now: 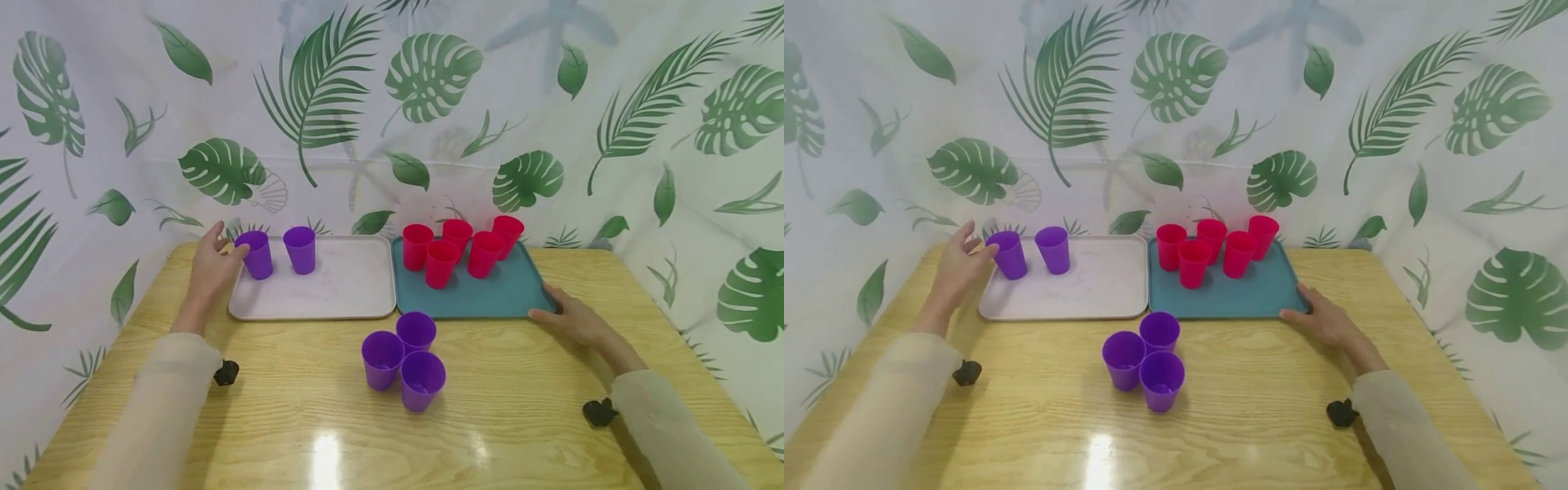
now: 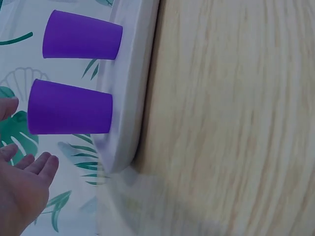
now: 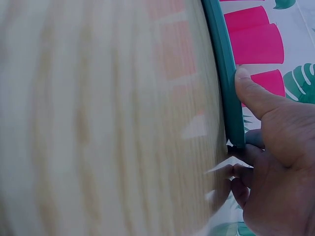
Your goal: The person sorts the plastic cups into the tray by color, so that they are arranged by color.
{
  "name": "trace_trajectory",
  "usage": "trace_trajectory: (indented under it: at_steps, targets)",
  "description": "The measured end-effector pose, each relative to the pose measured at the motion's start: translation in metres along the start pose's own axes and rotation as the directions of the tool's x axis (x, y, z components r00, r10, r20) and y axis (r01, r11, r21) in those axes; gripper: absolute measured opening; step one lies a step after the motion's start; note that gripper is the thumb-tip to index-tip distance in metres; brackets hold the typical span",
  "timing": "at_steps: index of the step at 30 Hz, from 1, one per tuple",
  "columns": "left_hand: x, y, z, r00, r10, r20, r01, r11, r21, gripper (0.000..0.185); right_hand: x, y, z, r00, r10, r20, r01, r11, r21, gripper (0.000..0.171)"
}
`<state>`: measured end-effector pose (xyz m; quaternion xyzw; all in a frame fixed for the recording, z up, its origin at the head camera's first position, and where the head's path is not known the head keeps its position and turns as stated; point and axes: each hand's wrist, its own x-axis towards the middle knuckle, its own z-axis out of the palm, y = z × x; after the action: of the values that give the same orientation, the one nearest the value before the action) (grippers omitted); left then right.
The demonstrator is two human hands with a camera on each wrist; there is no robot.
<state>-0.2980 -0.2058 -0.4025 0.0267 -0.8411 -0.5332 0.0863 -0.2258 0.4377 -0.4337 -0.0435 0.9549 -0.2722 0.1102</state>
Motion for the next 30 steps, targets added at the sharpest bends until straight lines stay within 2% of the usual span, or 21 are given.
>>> trace_trajectory:
  at_steps: [8, 12, 15, 20, 25, 30]
  targets:
    - [-0.004, 0.013, -0.015, 0.992, 0.113, -0.059, -0.117, 0.991, -0.060, 0.074, -0.001, -0.003, -0.002, 1.000, -0.002, 0.001, 0.002, 1.000, 0.001, 0.097]
    - [-0.010, 0.026, -0.016, 0.978, 0.174, -0.112, -0.186, 0.977, -0.103, 0.069, -0.001, -0.002, -0.001, 1.000, 0.003, 0.003, -0.003, 1.000, 0.000, 0.097]
    - [-0.017, 0.038, -0.014, 0.967, 0.224, -0.124, -0.240, 0.962, -0.127, 0.067, -0.001, -0.001, -0.001, 1.000, 0.016, 0.010, -0.016, 1.000, 0.002, 0.098]
    - [-0.032, 0.055, -0.008, 0.956, 0.286, -0.070, -0.294, 0.938, -0.186, 0.066, 0.000, 0.001, 0.000, 0.999, 0.032, 0.022, -0.032, 0.999, 0.010, 0.100]
    - [-0.045, 0.066, -0.001, 0.952, 0.306, 0.010, -0.293, 0.920, -0.259, 0.066, 0.001, 0.002, 0.000, 0.999, 0.023, 0.029, -0.023, 1.000, 0.021, 0.100]
    - [-0.057, 0.074, 0.006, 0.941, 0.333, 0.059, -0.300, 0.902, -0.312, 0.064, 0.002, 0.002, 0.000, 1.000, 0.014, 0.028, -0.014, 1.000, 0.023, 0.100]
